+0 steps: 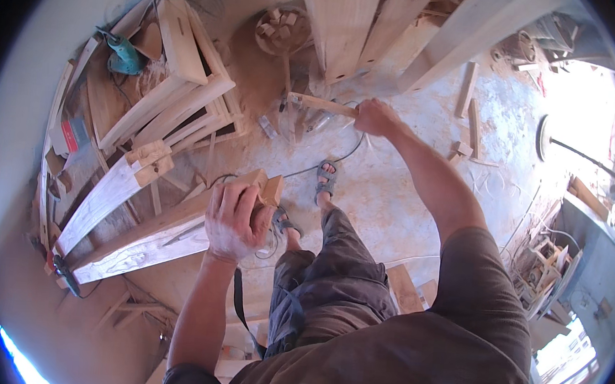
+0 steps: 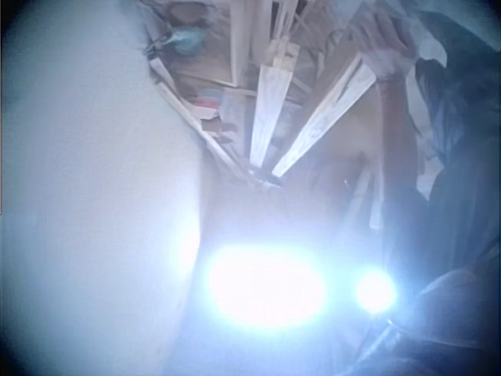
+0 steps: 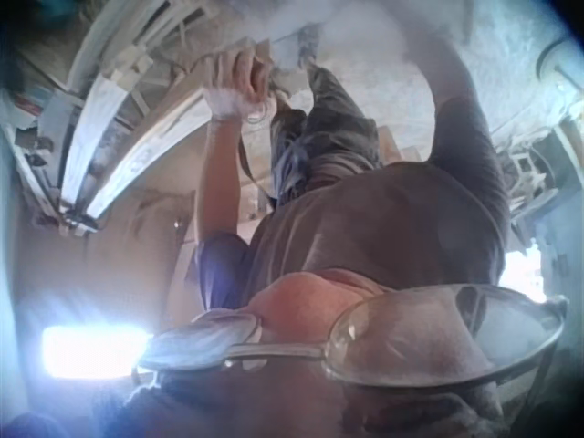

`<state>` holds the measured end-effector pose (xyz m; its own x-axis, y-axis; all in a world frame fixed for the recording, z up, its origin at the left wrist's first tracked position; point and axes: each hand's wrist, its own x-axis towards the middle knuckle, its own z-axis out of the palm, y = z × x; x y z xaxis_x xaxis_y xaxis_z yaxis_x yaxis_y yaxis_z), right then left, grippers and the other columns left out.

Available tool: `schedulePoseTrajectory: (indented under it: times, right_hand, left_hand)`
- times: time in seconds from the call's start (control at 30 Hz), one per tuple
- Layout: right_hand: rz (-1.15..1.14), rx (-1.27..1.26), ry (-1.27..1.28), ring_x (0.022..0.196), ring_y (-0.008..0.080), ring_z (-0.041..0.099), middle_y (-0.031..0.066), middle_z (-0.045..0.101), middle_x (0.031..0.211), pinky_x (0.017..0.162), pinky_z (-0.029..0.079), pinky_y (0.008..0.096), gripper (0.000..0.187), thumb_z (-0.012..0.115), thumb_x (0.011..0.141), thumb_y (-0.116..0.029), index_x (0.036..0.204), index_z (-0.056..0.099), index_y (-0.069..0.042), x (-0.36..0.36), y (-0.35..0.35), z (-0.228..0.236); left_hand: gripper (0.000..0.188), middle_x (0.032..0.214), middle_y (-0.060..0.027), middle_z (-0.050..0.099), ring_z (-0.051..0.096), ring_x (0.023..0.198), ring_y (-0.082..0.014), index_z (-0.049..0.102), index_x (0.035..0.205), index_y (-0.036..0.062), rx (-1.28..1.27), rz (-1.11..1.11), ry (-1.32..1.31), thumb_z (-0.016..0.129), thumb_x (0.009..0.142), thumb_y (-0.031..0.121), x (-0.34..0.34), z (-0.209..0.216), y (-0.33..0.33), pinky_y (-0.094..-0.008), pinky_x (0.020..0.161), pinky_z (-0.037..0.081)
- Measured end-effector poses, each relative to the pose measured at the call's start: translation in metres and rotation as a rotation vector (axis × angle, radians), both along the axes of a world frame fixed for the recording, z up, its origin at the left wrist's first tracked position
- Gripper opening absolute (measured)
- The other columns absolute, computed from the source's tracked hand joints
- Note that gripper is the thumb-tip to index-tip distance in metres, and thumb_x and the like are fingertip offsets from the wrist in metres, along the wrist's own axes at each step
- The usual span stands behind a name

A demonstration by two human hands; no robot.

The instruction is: The person applies glue to small wooden blocks with a stick, attaches them to curved wooden beams, and secures them using a pneumatic nail gun.

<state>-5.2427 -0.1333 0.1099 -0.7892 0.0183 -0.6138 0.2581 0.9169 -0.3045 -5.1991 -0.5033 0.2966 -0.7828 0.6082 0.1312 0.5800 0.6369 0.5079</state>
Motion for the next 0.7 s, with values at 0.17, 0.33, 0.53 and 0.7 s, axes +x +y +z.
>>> schedulePoseTrajectory:
  times: [0.17,0.33,0.53,0.7]
  right_hand:
    - [0.318,0.059,-0.129,0.096,0.0434,0.071,0.0238,0.074,0.1,0.089,0.056,0.0513,0.032,0.063,0.079,-0.017,0.106,0.075,-0.003,-0.082,0.006,-0.059]
    - [0.309,0.025,0.042,0.101,0.0423,0.07,0.022,0.073,0.105,0.089,0.055,0.0516,0.035,0.064,0.084,-0.022,0.114,0.072,-0.006,-0.109,0.021,-0.132]
    - [0.314,0.404,0.768,0.124,0.0394,0.057,0.0192,0.066,0.127,0.107,0.043,0.0525,0.048,0.064,0.084,-0.007,0.132,0.063,-0.003,-0.124,0.124,-0.184]
    - [-0.021,0.29,0.505,0.134,0.0428,0.049,0.0248,0.056,0.142,0.113,0.04,0.0498,0.069,0.067,0.086,-0.012,0.151,0.045,-0.002,-0.088,0.04,-0.132]
  left_hand:
    - [0.038,0.105,-0.014,0.061,0.059,0.092,-0.036,0.068,0.104,-0.0001,-0.046,0.029,-0.047,0.079,0.076,0.022,-0.002,0.003,0.002,-0.0461,0.078,0.052]
    - [0.04,0.104,-0.0118,0.063,0.062,0.092,-0.0338,0.069,0.104,0.0033,-0.039,0.085,-0.072,0.081,0.073,0.024,0.005,0.005,-0.001,-0.0432,0.08,0.054]
    - [0.034,0.103,-0.0074,0.063,0.062,0.09,-0.027,0.068,0.099,0.007,0.104,0.085,0.046,0.081,0.075,0.027,-0.006,-0.006,0.0,-0.0399,0.077,0.054]
    - [0.031,0.095,-0.0066,0.058,0.058,0.09,-0.0253,0.063,0.092,0.0055,0.086,0.084,0.061,0.078,0.08,0.03,0.012,0.0,-0.01,-0.0386,0.076,0.05]
